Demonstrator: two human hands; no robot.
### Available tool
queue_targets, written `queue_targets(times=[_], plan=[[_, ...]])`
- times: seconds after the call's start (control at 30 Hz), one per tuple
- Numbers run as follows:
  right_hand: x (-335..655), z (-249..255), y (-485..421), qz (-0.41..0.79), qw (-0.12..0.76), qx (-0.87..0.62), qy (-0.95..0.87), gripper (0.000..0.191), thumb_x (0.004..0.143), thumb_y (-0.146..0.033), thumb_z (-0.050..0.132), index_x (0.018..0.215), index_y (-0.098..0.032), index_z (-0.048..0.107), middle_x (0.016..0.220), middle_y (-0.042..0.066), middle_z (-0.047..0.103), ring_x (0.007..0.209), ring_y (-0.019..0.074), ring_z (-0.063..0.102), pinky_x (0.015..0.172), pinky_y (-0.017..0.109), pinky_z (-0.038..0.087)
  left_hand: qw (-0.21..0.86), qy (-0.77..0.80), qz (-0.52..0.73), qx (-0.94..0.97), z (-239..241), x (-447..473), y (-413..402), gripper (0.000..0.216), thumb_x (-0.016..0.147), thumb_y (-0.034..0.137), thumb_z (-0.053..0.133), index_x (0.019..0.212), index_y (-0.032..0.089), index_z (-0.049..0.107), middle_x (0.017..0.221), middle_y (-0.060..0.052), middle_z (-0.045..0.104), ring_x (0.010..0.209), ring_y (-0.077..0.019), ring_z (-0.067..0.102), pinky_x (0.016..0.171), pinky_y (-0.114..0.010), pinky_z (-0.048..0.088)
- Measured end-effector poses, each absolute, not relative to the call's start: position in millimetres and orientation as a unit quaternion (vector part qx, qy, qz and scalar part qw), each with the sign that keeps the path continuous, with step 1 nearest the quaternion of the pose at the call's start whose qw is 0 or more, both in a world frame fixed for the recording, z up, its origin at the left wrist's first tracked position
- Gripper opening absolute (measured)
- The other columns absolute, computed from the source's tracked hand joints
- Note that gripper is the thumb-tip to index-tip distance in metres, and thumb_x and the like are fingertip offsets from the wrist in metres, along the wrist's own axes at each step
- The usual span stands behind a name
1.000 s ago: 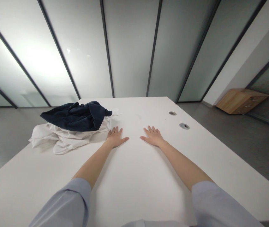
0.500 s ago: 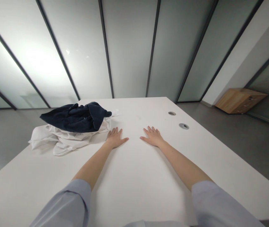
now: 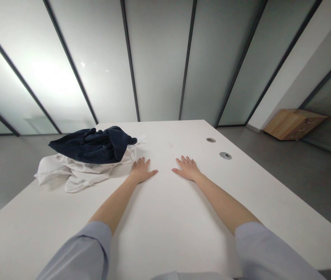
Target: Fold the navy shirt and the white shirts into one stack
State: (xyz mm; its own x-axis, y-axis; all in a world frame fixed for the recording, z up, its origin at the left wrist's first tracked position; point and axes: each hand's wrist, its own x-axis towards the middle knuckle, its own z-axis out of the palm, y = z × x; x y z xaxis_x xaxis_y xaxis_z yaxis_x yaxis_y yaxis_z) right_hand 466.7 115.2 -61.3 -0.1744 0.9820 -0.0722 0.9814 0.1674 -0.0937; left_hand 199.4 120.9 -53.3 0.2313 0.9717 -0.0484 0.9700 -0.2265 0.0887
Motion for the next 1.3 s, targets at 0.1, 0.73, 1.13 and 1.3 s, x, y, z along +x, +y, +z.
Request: queue_targets(times=[0.1, 0.73, 1.13, 1.3], plan=[[467.0, -61.5, 115.1, 0.058, 0.004, -0.642, -0.764, 0.085, 0.084, -0.078, 0.025, 0.151, -0.024, 0.028, 0.159, 0.013, 0.018, 0.144, 0.0367, 0.015, 0.113, 0.053, 0.012, 0.048, 0.621, 0.008, 0.782, -53.5, 199.7, 121.4, 0.091, 0.08, 0.079, 0.031, 0.148, 0.018, 0.032, 0.157, -0.017, 0.022, 0.143, -0.0357, 0.021, 0.113, -0.051, 0.018], [467.4, -62.5, 115.1, 0.053, 0.004, -0.639, -0.767, 0.083, 0.086, -0.076, 0.023, 0.15, -0.024, 0.029, 0.158, 0.013, 0.019, 0.143, 0.0367, 0.017, 0.112, 0.053, 0.014, -0.078, 0.598, 0.224, 0.766, 10.9, 176.9, 127.2, 0.041, 0.089, 0.042, 0.043, 0.118, 0.019, 0.061, 0.115, -0.012, 0.062, 0.11, -0.0284, 0.055, 0.097, -0.038, 0.04], [466.7, -61.5, 113.7, 0.053, 0.007, -0.641, -0.766, 0.081, 0.087, -0.074, 0.026, 0.151, -0.023, 0.029, 0.158, 0.014, 0.02, 0.143, 0.0375, 0.017, 0.112, 0.053, 0.014, -0.042, 0.769, 0.205, 0.604, 48.5, 87.9, 161.9, 0.079, 0.078, 0.055, 0.054, 0.145, 0.017, 0.035, 0.15, -0.02, 0.034, 0.137, -0.0415, 0.026, 0.1, -0.061, 0.035], [466.2, -61.0, 113.1, 0.046, 0.013, -0.641, -0.766, 0.079, 0.087, -0.073, 0.027, 0.149, -0.024, 0.032, 0.157, 0.014, 0.022, 0.143, 0.0367, 0.018, 0.112, 0.053, 0.015, -0.021, 0.772, 0.294, 0.562, 37.1, 74.5, 164.9, 0.046, 0.083, 0.028, 0.043, 0.125, 0.017, 0.058, 0.125, -0.018, 0.06, 0.119, -0.0385, 0.049, 0.094, -0.057, 0.043]])
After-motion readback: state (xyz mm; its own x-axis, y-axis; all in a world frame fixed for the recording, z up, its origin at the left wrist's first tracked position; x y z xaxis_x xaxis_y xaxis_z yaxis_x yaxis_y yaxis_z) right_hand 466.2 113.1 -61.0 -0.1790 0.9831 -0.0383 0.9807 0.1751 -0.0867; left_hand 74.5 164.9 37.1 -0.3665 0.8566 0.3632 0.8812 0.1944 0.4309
